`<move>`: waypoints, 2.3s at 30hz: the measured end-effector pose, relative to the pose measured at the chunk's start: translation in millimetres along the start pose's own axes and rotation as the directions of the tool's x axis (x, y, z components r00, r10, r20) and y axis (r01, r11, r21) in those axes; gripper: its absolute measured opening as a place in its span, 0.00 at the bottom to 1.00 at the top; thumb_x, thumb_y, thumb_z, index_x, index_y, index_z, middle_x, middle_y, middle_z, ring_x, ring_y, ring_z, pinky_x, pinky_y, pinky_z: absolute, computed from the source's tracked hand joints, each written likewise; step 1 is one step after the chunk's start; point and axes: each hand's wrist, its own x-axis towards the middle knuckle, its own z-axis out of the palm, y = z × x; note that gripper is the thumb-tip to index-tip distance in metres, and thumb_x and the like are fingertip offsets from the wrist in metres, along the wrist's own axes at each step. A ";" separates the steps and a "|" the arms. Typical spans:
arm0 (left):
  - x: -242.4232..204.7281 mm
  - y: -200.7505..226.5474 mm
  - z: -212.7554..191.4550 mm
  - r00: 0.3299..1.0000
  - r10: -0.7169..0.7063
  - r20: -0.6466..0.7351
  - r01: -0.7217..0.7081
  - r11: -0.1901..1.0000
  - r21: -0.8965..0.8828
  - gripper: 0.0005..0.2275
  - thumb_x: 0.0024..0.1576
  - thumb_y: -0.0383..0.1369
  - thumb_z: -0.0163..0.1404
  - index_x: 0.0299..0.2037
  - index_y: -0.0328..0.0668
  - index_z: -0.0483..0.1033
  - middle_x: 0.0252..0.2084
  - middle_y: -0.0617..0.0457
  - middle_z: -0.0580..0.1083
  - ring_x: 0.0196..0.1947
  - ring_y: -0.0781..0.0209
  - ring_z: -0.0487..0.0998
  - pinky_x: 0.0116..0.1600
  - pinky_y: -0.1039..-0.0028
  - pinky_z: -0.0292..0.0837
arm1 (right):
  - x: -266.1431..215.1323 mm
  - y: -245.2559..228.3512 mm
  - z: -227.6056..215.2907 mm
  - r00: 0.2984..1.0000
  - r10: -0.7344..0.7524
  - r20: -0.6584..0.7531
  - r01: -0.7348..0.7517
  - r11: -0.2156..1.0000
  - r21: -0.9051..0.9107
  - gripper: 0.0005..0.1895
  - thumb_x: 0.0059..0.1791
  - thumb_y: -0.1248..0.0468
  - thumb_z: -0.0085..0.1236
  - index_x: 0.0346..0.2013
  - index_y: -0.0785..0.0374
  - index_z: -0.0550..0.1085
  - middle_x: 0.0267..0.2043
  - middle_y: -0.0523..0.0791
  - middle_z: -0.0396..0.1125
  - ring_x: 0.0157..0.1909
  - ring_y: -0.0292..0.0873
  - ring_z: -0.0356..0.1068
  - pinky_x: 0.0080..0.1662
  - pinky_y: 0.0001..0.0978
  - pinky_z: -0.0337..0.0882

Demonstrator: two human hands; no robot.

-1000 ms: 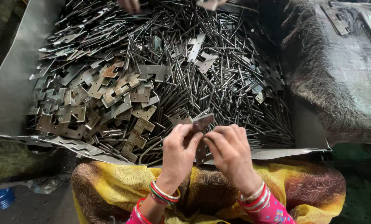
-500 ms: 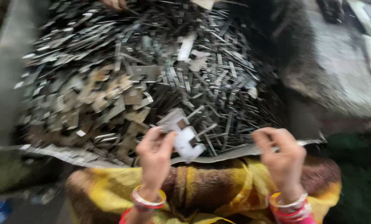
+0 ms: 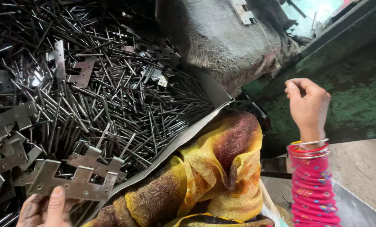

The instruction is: The person sits on the floor and repeatedly picks up metal plates and pins from a large bin. They insert the pins into the plates to form assemblies and place the completed units on a nearby surface. Another person is visible working alongside in the background.

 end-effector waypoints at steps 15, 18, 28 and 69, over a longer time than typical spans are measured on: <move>-55.0 54.7 86.9 0.995 0.003 0.100 0.066 0.733 -0.677 0.09 0.60 0.25 0.52 0.49 0.32 0.75 0.40 0.49 0.80 0.35 0.61 0.82 0.40 0.69 0.83 | -166.1 -210.6 145.7 0.479 -0.177 0.860 -0.740 0.445 0.504 0.09 0.49 0.67 0.61 0.40 0.71 0.76 0.29 0.43 0.73 0.28 0.34 0.70 0.32 0.28 0.70; -56.2 44.7 72.9 0.984 0.038 0.173 0.054 0.868 -0.494 0.08 0.61 0.27 0.52 0.47 0.32 0.78 0.37 0.48 0.82 0.34 0.63 0.82 0.40 0.74 0.81 | -160.6 -208.2 150.3 0.685 -0.141 0.715 -0.598 0.451 0.662 0.07 0.48 0.71 0.57 0.40 0.70 0.74 0.33 0.43 0.71 0.31 0.37 0.74 0.37 0.25 0.72; -9.8 22.7 -29.2 0.835 0.539 -0.115 -0.224 0.522 0.823 0.17 0.56 0.38 0.58 0.51 0.37 0.77 0.47 0.42 0.77 0.49 0.43 0.74 0.55 0.56 0.70 | -68.8 -199.8 98.7 0.848 0.137 0.512 -0.520 0.025 0.854 0.13 0.58 0.57 0.46 0.34 0.59 0.72 0.33 0.46 0.70 0.33 0.38 0.71 0.37 0.35 0.75; -54.5 77.5 71.9 0.881 0.449 0.149 -0.453 0.892 -0.015 0.20 0.55 0.29 0.56 0.57 0.34 0.71 0.46 0.39 0.80 0.40 0.50 0.83 0.40 0.67 0.80 | -130.9 -255.0 179.8 0.288 -0.188 0.939 -0.937 0.146 0.317 0.30 0.55 0.53 0.48 0.65 0.71 0.61 0.59 0.60 0.69 0.57 0.55 0.72 0.51 0.53 0.75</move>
